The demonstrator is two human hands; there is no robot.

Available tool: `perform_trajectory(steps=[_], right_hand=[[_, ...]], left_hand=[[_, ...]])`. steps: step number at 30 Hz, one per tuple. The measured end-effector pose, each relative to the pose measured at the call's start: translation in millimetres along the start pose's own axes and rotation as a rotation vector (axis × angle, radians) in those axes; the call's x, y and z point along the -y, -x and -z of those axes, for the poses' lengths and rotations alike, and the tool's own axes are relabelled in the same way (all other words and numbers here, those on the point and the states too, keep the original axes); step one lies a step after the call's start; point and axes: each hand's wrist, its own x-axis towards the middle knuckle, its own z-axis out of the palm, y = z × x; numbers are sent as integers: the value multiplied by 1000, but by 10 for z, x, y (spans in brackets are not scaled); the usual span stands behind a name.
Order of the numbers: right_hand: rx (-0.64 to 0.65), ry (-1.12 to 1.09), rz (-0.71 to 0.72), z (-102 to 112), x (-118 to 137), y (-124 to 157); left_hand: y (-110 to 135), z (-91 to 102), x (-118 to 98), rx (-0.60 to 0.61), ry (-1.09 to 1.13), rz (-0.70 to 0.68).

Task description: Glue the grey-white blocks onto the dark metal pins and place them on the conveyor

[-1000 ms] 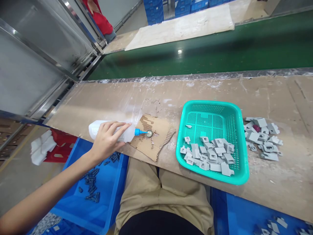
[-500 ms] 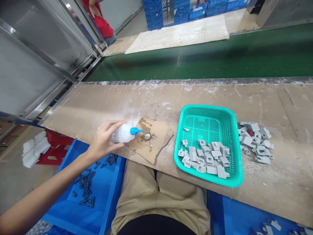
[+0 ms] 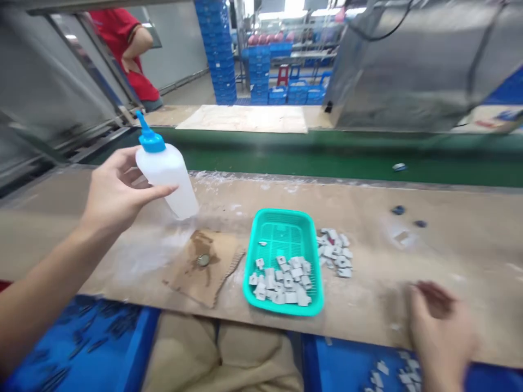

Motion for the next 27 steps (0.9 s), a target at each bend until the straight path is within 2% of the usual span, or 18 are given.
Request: perform_trajectory(steps=[2, 4, 8, 11, 13, 15, 17, 19, 22, 24, 25, 27], right_hand=[[11, 43, 125, -31, -29, -122], [-7, 9, 187, -36, -77, -184], [-26, -34, 216, -15, -123, -189], [-15, -54, 212, 6, -113, -188], [-22, -64, 199, 19, -109, -200], [-33, -73, 187, 29, -113, -210], [-42, -85, 176, 38, -116, -210], [-49, -94, 170, 46, -111, -197], [-52, -86, 178, 62, -94, -169], [-55, -72, 183, 72, -87, -158], [-56, -63, 184, 76, -86, -156], [-52, -51, 176, 88, -71, -148]], left_hand=[[-87, -480, -213, 52, 113, -39], [-108, -1061, -442, 143, 235, -69], [4, -2353, -875, 288, 483, -145], [194, -3232, -1071, 374, 549, -175], [360, -3687, -1119, 432, 533, -184], [540, -4018, -1115, 468, 498, -167], [708, -4235, -1088, 512, 459, -157], [837, -4358, -1064, 561, 424, -160], [934, -4343, -1047, 603, 357, -107], [963, -4124, -1041, 642, 295, -23], [985, -3929, -1037, 671, 271, 7], [1067, -3357, -1010, 713, 255, -9]])
